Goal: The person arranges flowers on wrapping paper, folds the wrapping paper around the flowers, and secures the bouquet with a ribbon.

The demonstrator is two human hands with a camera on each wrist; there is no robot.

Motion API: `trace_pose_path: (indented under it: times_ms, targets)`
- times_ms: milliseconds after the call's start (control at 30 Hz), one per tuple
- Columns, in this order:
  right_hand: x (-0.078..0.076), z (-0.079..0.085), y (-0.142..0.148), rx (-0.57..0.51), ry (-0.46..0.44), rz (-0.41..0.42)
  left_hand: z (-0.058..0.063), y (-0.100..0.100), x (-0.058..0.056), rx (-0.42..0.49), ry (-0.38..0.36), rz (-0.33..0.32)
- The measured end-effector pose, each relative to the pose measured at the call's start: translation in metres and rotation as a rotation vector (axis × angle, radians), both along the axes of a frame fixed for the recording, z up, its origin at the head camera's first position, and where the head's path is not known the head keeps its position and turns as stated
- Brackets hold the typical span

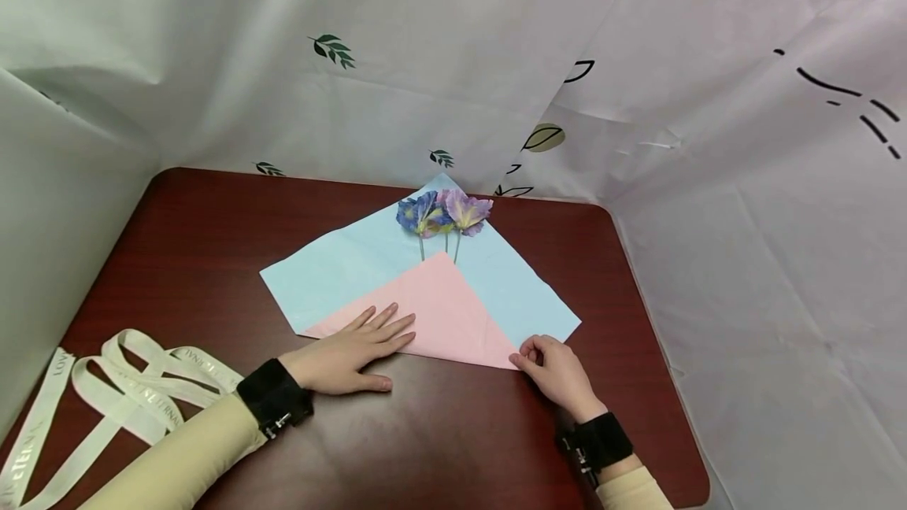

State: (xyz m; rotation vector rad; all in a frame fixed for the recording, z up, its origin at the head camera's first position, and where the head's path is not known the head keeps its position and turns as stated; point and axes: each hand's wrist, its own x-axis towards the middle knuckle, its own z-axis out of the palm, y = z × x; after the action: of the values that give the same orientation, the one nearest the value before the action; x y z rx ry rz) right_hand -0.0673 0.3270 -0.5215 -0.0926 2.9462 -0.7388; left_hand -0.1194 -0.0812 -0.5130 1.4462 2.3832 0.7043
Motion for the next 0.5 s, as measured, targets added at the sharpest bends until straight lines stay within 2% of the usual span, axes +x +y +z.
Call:
trace_pose_path:
  times_ms: [167, 367, 500]
  targets:
    - [-0.0003, 0.0000, 0.0009, -0.005, -0.011, -0.005, -0.0026, 0.0027, 0.0002, -0.039, 0.006, -0.019]
    - [0.0004, -0.0003, 0.0010, -0.023, -0.032, -0.005, -0.0048, 0.0028, 0.0001, -0.069, -0.049, -0.007]
    - [0.0006, 0.0001, 0.0010, -0.027, -0.036, -0.007, -0.0064, 0.0016, -0.0010, -0.100, -0.058, 0.000]
